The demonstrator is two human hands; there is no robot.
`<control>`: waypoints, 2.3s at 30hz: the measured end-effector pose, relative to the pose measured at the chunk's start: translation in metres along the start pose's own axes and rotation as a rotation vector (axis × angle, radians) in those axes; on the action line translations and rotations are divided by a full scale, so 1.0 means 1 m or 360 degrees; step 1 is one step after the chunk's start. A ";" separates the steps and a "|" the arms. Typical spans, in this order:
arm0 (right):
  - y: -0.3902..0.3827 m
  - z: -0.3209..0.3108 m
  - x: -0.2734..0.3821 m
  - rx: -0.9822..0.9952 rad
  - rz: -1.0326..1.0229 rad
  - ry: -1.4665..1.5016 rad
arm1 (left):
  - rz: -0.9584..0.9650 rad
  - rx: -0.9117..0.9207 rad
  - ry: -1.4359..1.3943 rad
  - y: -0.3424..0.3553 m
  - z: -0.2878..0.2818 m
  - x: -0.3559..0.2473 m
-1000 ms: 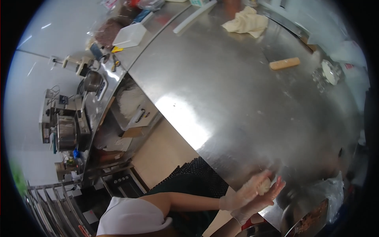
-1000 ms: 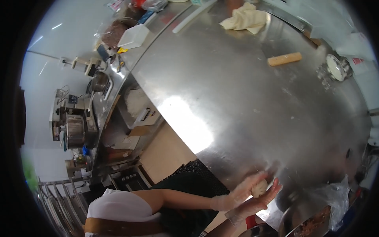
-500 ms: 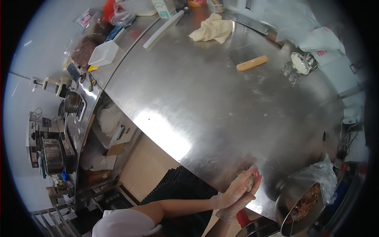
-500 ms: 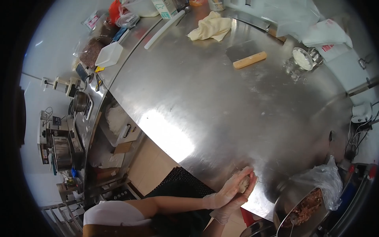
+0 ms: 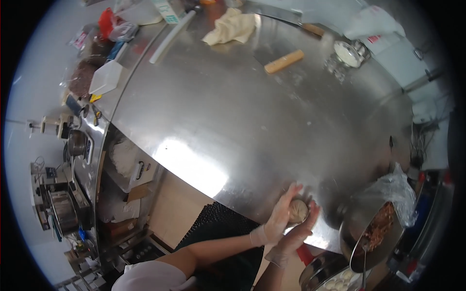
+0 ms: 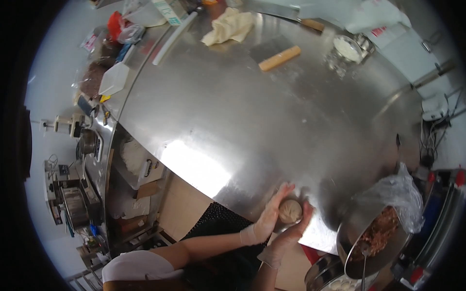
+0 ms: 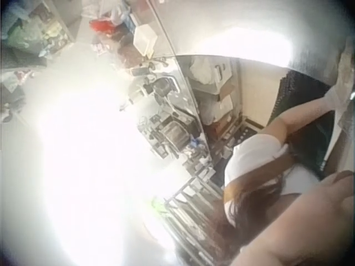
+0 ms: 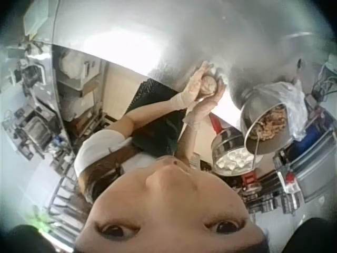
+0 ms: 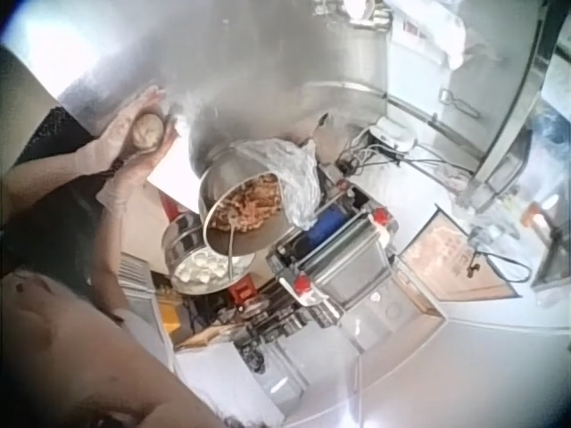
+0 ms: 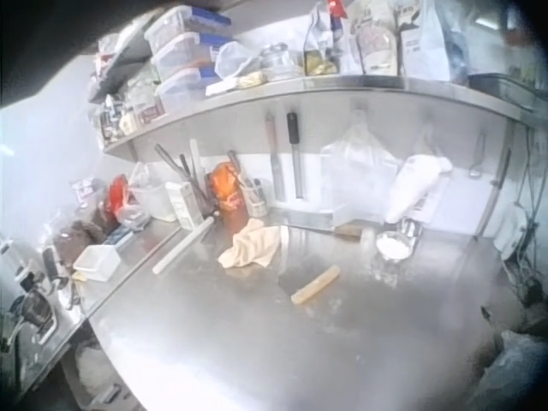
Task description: Filling dough wrappers with a meat and vegetable mixture and pleating them into buns before placing them in a steamer tray.
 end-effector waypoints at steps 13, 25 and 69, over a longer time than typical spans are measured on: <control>0.008 0.021 0.018 0.0224 0.0024 0.0224 | -0.0065 0.0314 0.0123 -0.006 0.019 -0.010; 0.005 0.002 0.008 0.0075 0.0022 0.0190 | -0.0201 0.0139 0.0094 0.003 0.016 -0.021; -0.300 -0.552 -0.106 -0.1562 -0.0083 0.0608 | -0.0996 0.1551 0.0043 -0.239 0.580 0.243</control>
Point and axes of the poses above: each hand's wrist, its own y-axis towards the middle knuckle, its own z-axis out of the palm, x = y × z, the point moved 10 cm from there along y, towards the middle knuckle, and after that the axes turned 13 degrees about x, right-handed, at the moved point
